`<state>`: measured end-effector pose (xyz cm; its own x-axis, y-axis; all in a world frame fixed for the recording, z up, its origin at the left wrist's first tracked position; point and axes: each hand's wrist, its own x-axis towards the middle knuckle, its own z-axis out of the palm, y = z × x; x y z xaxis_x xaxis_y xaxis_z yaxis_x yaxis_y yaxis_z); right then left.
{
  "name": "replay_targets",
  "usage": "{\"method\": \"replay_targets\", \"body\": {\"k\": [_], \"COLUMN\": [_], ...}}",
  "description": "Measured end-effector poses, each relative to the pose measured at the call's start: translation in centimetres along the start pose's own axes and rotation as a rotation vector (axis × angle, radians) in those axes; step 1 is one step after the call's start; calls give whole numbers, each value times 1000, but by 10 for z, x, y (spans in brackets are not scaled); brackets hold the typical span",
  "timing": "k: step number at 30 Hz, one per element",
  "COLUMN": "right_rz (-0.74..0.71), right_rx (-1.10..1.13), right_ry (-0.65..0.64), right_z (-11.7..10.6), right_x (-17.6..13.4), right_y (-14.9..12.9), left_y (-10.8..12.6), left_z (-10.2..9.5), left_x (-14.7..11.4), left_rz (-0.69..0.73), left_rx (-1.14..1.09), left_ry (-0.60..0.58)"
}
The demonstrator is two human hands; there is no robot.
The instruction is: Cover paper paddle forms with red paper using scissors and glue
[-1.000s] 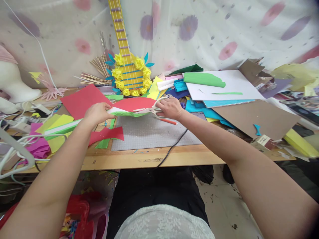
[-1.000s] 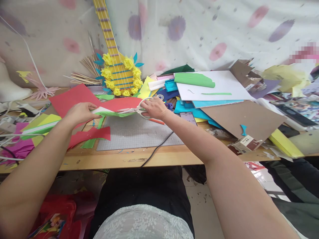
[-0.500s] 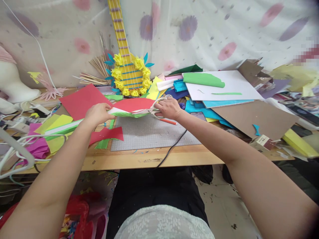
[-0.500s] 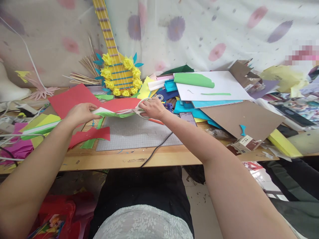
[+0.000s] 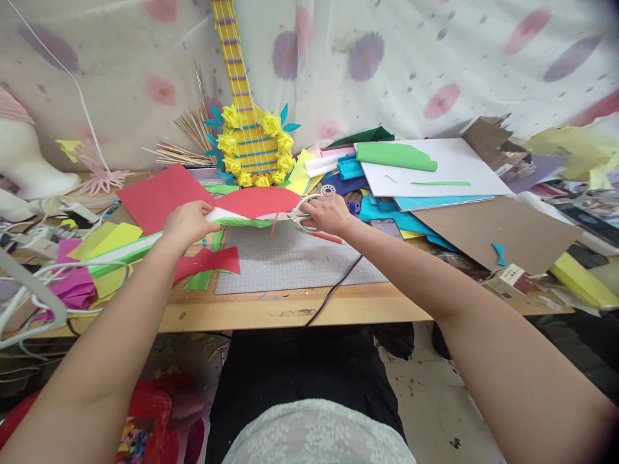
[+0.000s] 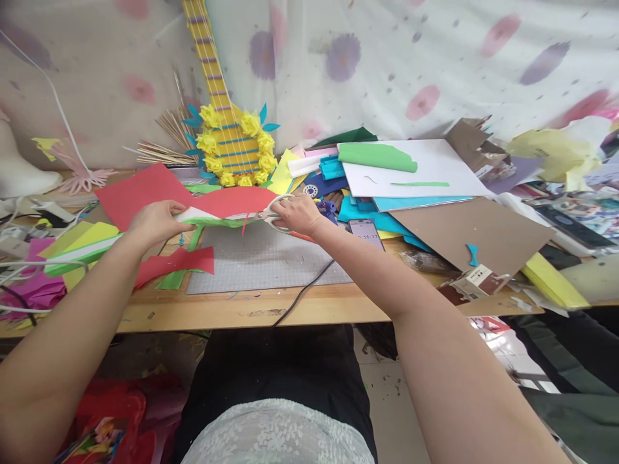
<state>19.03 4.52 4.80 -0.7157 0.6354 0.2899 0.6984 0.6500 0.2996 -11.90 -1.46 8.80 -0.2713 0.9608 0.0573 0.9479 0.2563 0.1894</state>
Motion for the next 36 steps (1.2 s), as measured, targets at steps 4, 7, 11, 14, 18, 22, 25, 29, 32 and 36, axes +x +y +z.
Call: {"method": "replay_targets", "body": {"k": [4,7,11,14,18,22,25,29,32,36], "right_rz": [80,180,360,446,517,594,625,690,748,888], "right_rx": [55,97,136,159,167,172,199,313,457,533], "right_ry": [-109,-222,-244,-194,-222,-227,-188,-147,-33,-24], "right_z": [13,29,44,47,49,53,56,59,53,35], "right_x": [-11,-18,-17,-12,-6,-5,-5,-7,-15,-42], "right_y": [-13,-25,-29,-24,-17,-16,-16,-13,-9,3], "left_y": [-11,-16,-13,-8,-3,-2,2,18,35,50], "left_z": [13,29,55,70,86,94,93,84,80,86], "left_x": [4,5,2,-3,-12,-20,-24,-21,-8,10], "left_rz": [-47,-85,-73,-75,-94,-103,-86,88,294,409], "left_rx": [-59,-138,-190,-199,-193,-168,-75,-61,-172,-295], "left_ry": [135,214,253,225,202,170,152,203,189,131]}}
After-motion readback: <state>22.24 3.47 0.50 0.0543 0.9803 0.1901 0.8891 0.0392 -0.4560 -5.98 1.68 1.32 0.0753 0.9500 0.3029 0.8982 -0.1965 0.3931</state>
